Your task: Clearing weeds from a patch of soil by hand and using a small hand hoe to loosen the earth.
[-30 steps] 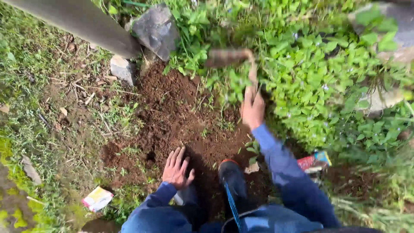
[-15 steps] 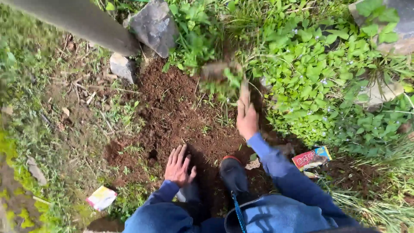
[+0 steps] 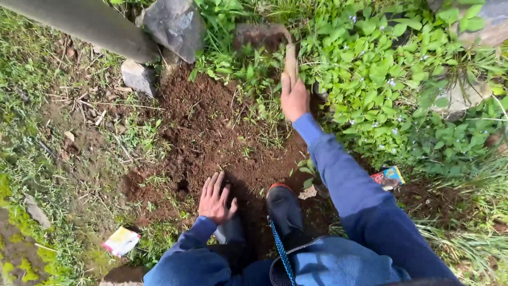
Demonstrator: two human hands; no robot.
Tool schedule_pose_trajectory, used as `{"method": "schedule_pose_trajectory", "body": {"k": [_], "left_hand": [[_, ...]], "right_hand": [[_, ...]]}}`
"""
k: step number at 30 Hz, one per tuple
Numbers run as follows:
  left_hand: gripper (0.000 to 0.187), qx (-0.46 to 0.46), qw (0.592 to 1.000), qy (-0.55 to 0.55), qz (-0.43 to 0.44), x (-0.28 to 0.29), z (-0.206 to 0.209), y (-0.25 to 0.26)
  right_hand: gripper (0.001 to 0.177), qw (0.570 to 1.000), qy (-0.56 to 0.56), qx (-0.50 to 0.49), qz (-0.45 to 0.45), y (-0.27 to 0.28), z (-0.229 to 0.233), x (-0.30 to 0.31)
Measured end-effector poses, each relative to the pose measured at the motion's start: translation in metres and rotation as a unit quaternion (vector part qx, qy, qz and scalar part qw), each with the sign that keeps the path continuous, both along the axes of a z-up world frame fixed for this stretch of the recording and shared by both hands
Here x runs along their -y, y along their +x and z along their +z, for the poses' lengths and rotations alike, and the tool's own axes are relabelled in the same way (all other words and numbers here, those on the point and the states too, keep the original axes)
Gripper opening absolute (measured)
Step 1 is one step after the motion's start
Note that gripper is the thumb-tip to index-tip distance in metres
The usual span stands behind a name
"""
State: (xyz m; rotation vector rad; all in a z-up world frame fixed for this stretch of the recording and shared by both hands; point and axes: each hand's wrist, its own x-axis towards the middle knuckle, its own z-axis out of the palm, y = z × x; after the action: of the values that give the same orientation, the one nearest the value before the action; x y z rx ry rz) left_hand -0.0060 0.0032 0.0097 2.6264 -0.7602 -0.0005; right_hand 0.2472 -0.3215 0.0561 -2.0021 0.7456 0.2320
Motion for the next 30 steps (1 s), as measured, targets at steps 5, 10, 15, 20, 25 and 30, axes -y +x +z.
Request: {"method": "schedule_pose_trajectory", "body": {"k": [5,10,15,20,25,30], "left_hand": [[0.047,0.008,1.000,-0.002,0.016,0.003,-0.003,0.004],[0.047,0.000,1.000,-0.011,0.014,0.003,-0.003,-0.002],[0.047,0.014,1.000,-0.012,0.013,0.001,0.003,-0.002],[0.044,0.023,0.999,-0.024,0.018,0.003,0.007,0.002],[0.043,0.035,0.998,-0.042,0.028,-0.001,0.007,-0.001],[0.052,0.034,0.997,-0.063,0.042,-0.005,-0.004,-0.010]], "right_hand": [[0.053,0.991,-0.079,-0.090,0.065,-0.121,0.025,0.006],[0.046,0.996,-0.066,-0.066,-0.015,-0.200,-0.033,0.032],[0.038,0.995,-0.055,0.069,-0.040,-0.121,-0.010,0.013],[0.048,0.997,-0.056,0.057,-0.011,-0.005,0.014,0.003],[0.079,0.990,-0.114,-0.080,0.035,-0.081,0.075,-0.032],[0.083,0.974,-0.162,-0.145,0.064,-0.209,0.009,0.017]]}}
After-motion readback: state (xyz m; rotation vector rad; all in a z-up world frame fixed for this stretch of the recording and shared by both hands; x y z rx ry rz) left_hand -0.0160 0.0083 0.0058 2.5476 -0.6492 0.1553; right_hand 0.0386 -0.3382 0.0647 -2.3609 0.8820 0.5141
